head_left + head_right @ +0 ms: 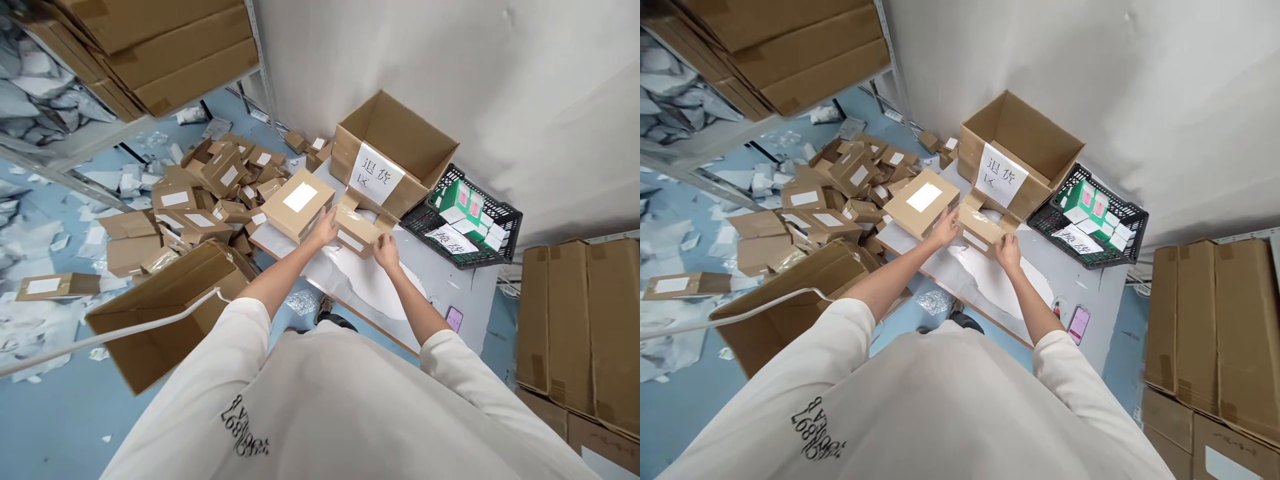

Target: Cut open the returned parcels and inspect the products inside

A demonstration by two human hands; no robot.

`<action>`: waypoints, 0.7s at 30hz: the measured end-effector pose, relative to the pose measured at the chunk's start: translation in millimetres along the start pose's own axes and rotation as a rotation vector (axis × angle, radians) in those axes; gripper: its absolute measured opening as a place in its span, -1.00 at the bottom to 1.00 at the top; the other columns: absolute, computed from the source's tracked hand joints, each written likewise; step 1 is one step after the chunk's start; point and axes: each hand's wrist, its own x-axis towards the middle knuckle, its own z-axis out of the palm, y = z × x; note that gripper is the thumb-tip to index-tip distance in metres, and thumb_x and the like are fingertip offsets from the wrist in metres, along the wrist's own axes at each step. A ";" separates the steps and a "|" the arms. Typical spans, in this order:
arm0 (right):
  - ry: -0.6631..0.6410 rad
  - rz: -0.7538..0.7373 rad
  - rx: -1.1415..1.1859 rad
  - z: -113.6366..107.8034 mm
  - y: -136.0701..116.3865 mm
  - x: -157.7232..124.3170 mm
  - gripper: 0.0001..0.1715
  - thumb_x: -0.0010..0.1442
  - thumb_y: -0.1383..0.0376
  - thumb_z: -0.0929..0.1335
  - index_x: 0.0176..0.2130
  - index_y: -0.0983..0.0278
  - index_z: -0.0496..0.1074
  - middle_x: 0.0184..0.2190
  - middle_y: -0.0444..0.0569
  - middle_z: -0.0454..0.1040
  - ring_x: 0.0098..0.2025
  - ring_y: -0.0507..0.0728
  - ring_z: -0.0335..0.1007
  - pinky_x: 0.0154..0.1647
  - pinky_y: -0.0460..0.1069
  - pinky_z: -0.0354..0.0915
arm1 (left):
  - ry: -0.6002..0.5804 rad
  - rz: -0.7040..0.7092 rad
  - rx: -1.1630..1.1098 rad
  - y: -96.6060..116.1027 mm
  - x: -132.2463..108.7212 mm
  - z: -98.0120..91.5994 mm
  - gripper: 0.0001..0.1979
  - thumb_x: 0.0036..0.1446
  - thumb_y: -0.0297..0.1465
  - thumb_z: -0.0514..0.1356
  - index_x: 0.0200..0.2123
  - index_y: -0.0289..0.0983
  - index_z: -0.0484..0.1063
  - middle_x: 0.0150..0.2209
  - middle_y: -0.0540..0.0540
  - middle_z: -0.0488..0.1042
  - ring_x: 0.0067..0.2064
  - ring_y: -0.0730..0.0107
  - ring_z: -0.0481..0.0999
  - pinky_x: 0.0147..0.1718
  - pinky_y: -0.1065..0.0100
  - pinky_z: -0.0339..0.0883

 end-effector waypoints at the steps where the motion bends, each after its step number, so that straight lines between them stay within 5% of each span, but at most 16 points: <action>1: -0.012 0.008 0.034 -0.5 0.2 6.3 -0.61 0.38 0.08 0.37 0.12 0.19 0.41 0.25 0.31 0.49 0.17 0.44 0.49 0.26 0.33 0.45 | -0.013 -0.027 -0.004 2.7 9.0 2.0 -0.09 0.26 -0.42 0.31 0.65 -0.16 0.25 0.59 -0.32 0.30 0.50 -0.19 0.45 0.52 -0.06 0.31; 7: 0.012 0.068 0.130 -18.8 5.2 18.9 -0.55 0.21 0.12 0.44 0.05 0.17 0.38 0.13 0.24 0.56 0.14 0.41 0.50 0.26 0.28 0.44 | -0.031 -0.101 -0.006 28.3 21.0 7.5 -0.20 0.30 -0.39 0.30 0.58 -0.12 0.31 0.47 -0.31 0.33 0.31 -0.16 0.59 0.44 -0.09 0.43; 12: 0.145 -0.016 0.129 -61.4 -4.1 15.4 -0.56 0.19 0.12 0.45 0.04 0.15 0.40 0.09 0.18 0.55 0.17 0.41 0.49 0.28 0.28 0.44 | 0.092 0.045 -0.077 63.8 18.8 -9.1 -0.39 0.34 -0.35 0.32 0.44 -0.12 0.43 0.44 -0.31 0.24 0.23 -0.14 0.62 0.37 -0.15 0.49; 16: 0.327 -0.219 0.125 -98.4 -42.5 21.6 -0.57 0.22 0.14 0.45 0.06 0.12 0.40 0.14 0.18 0.49 0.29 0.42 0.43 0.40 0.34 0.41 | 0.278 0.197 -0.180 76.5 19.3 -38.8 -0.41 0.36 -0.39 0.31 0.42 -0.16 0.39 0.43 -0.34 0.21 0.37 -0.15 0.52 0.43 -0.15 0.43; 21: 0.447 -0.441 0.073 -125.6 -124.7 25.0 -0.52 0.25 0.26 0.42 0.16 0.13 0.41 0.36 0.24 0.30 0.50 0.46 0.25 0.55 0.44 0.26 | 0.374 0.269 -0.304 51.9 3.5 -89.1 -0.36 0.37 -0.46 0.28 0.46 -0.11 0.30 0.46 -0.32 0.17 0.27 0.05 0.60 0.39 -0.03 0.49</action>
